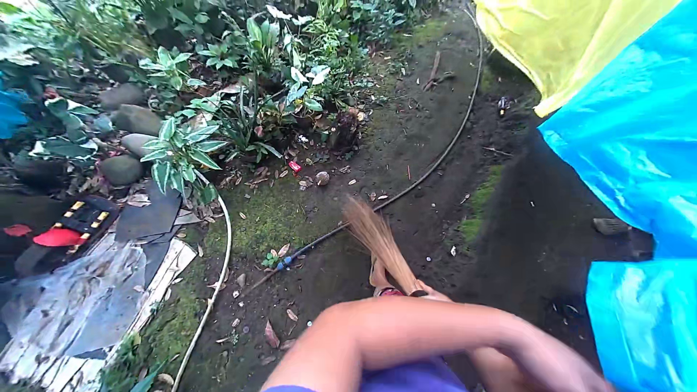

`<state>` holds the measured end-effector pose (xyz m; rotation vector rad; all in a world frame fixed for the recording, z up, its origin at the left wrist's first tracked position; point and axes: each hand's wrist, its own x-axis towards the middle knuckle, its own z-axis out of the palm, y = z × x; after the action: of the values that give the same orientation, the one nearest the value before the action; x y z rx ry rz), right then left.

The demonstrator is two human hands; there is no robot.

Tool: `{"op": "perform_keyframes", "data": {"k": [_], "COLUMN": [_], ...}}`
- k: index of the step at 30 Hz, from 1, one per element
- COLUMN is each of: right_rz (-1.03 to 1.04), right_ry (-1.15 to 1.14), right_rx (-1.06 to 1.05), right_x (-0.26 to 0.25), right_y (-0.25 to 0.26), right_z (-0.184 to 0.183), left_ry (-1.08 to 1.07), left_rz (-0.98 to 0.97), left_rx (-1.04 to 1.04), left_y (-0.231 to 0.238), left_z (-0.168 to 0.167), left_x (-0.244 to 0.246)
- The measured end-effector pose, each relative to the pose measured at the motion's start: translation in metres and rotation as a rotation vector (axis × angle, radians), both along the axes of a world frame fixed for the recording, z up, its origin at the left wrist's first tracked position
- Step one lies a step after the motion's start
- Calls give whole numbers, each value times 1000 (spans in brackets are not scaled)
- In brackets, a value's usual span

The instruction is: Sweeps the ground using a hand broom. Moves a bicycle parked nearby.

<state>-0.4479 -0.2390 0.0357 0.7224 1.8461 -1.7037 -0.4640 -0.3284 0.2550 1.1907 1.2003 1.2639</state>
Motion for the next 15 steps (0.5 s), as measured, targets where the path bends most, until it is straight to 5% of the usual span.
{"op": "perform_keyframes", "data": {"k": [3,8,10,12,15], "right_rz": [-174,-204,33,400,865], "right_ry": [-276,-416,-505,-564,-615], "right_rx": [180,214,200,166,165], "right_x": [-54,-191,-223,-240,-275], "right_y": [42,120,136,149,177], "right_z": [1,-33,-42,-31,34], "left_ry": [-245,-627,-718,-665,-485], "left_rz": [-61,897,1238,1369,1031], "left_rx": [-265,-567,-726,-1028,-1547], "left_y": [-59,-185,-224,-254,-283], "left_z": [-73,-165,-195,-214,-229], "left_x": [-100,-185,-178,-157,-97]}}
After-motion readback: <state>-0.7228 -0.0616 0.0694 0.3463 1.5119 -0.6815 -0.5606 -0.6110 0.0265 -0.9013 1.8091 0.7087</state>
